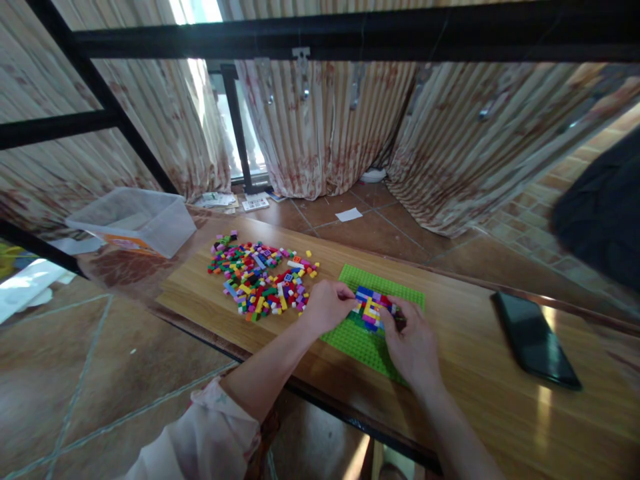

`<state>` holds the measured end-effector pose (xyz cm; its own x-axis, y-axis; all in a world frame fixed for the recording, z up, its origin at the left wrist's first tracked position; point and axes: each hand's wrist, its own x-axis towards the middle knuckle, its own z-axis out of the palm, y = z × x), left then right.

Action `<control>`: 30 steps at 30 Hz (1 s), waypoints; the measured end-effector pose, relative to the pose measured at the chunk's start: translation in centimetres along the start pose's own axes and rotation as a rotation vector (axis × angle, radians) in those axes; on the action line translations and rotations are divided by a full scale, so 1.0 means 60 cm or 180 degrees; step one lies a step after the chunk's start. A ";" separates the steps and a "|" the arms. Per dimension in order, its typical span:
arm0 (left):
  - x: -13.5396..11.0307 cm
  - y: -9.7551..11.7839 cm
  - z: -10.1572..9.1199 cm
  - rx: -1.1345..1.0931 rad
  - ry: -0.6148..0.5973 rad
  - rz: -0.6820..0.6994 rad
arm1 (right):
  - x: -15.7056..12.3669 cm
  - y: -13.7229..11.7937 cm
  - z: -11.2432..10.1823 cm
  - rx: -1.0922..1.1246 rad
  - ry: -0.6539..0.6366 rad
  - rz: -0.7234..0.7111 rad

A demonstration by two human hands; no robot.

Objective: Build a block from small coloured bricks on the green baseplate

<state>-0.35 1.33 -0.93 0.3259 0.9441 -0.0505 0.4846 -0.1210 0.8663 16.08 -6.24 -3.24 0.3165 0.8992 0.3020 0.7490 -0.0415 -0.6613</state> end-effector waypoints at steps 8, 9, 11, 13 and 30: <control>0.005 -0.005 0.001 -0.0332 -0.0160 -0.0287 | -0.002 -0.004 0.000 -0.0053 0.0057 -0.0087; 0.006 -0.005 0.001 -0.0329 -0.0161 -0.0300 | -0.002 -0.004 0.000 -0.0041 0.0059 -0.0092; 0.008 -0.006 0.003 -0.0279 -0.0138 -0.0316 | -0.002 -0.004 0.000 -0.0048 0.0064 -0.0080; 0.010 -0.006 0.004 -0.0214 -0.0100 -0.0335 | -0.001 -0.004 0.000 -0.0080 0.0068 -0.0052; 0.003 -0.005 -0.052 0.0195 0.0190 0.0244 | 0.003 0.015 0.002 -0.0057 -0.0108 0.0032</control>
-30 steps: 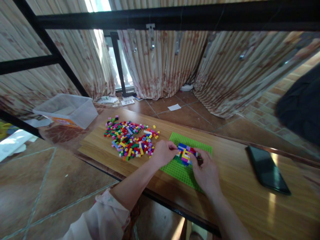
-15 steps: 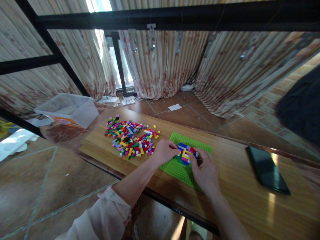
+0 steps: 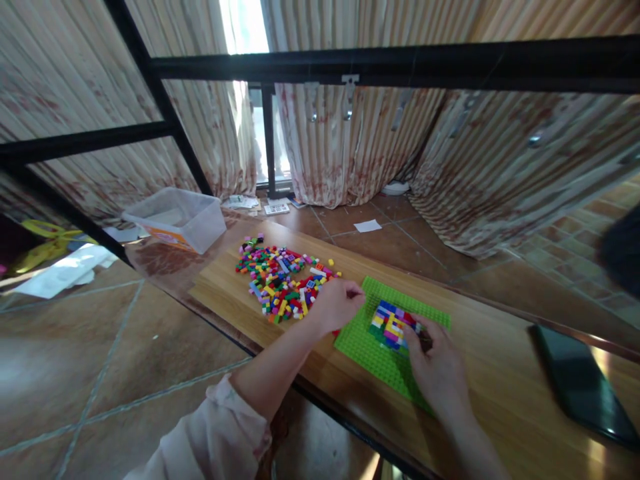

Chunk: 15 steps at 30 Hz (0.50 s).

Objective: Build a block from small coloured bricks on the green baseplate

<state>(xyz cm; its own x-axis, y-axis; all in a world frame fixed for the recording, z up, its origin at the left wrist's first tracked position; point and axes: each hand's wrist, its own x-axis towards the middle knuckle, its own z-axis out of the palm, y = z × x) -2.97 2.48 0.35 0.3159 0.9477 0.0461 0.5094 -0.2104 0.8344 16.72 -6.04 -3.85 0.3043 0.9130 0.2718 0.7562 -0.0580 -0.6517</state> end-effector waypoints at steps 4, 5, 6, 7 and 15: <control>0.014 -0.031 -0.069 0.0618 0.0179 0.0087 | -0.001 -0.002 -0.001 -0.0014 -0.0008 -0.0068; 0.015 -0.038 -0.083 0.0790 0.0099 0.0097 | -0.001 -0.003 -0.002 -0.0024 -0.0009 -0.0087; 0.015 -0.044 -0.095 0.0966 0.0050 0.0053 | -0.002 -0.003 -0.002 -0.0035 -0.0008 -0.0101; 0.014 -0.048 -0.103 0.1117 0.0012 0.0006 | -0.002 -0.004 -0.002 -0.0039 -0.0010 -0.0110; -0.005 -0.041 -0.087 0.1691 -0.0159 -0.0261 | -0.001 -0.004 -0.001 -0.0010 0.0009 -0.0121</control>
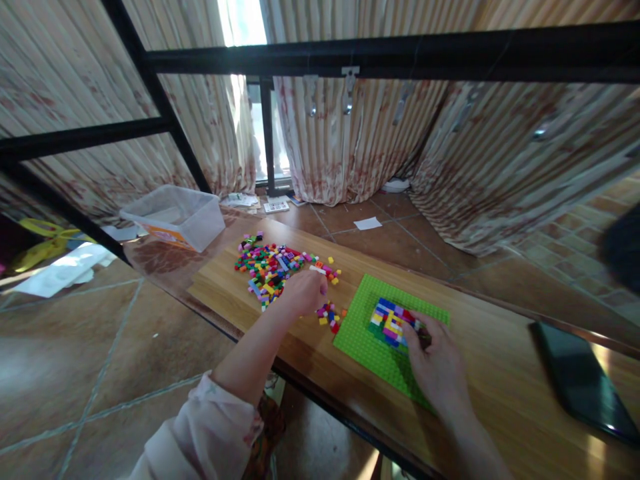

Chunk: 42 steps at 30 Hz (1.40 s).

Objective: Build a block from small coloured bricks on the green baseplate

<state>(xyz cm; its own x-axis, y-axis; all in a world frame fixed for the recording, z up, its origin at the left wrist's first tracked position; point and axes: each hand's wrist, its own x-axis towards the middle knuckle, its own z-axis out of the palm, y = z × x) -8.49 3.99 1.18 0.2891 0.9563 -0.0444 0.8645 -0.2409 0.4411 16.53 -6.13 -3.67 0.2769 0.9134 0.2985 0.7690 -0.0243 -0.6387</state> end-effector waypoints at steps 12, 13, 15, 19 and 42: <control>-0.007 0.049 0.011 -0.0729 -0.0090 0.0753 | 0.002 -0.009 -0.002 -0.0018 -0.0012 -0.0036; -0.010 0.057 0.017 -0.0891 -0.0157 0.0884 | 0.002 -0.009 -0.002 -0.0018 0.0000 -0.0042; -0.017 0.072 0.030 -0.1104 -0.0247 0.1117 | 0.001 -0.009 -0.001 -0.0012 0.0039 -0.0063; -0.027 0.088 0.054 -0.1157 -0.0204 0.1408 | -0.001 -0.008 0.000 0.0002 0.0077 -0.0129; -0.030 0.091 0.081 -0.1602 -0.0182 0.1235 | -0.001 -0.010 0.001 0.0040 0.0081 -0.0100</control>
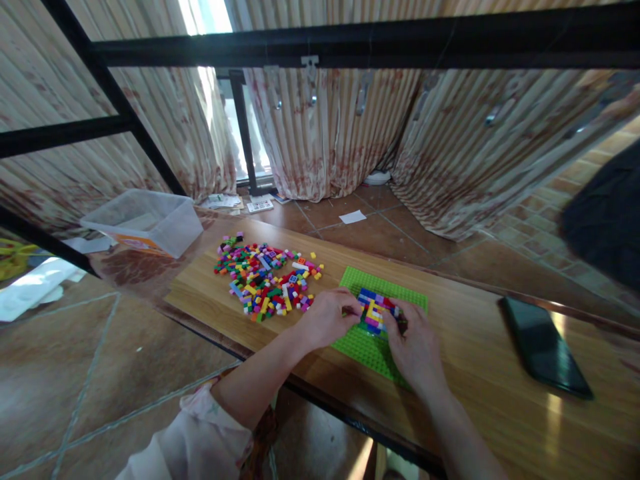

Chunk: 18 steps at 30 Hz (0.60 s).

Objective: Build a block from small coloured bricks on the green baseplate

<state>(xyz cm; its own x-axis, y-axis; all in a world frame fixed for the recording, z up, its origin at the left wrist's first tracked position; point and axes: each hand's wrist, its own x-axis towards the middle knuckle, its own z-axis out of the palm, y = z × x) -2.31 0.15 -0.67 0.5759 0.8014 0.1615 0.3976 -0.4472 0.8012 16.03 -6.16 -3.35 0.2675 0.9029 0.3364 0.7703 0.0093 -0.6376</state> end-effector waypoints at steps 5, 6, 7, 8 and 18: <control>0.003 0.001 0.004 -0.0065 0.0194 -0.0328 | 0.001 0.000 0.000 -0.0030 -0.0019 -0.0009; 0.003 0.001 0.004 -0.0065 0.0202 -0.0362 | 0.002 0.000 0.000 -0.0037 -0.0025 -0.0022; 0.003 0.002 0.004 -0.0064 0.0197 -0.0382 | 0.002 0.000 0.000 -0.0045 -0.0025 -0.0030; 0.003 0.002 0.004 -0.0066 0.0188 -0.0394 | 0.002 0.001 0.000 -0.0047 -0.0024 -0.0033; 0.000 0.001 0.011 0.0042 0.0089 -0.0364 | -0.001 0.001 -0.001 -0.0034 -0.0036 -0.0067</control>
<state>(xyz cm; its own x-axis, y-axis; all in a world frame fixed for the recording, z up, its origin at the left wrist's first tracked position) -1.84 -0.11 -1.00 0.5061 0.8582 0.0856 0.4690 -0.3572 0.8077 16.09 -6.22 -3.36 0.2445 0.9074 0.3418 0.7819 0.0240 -0.6230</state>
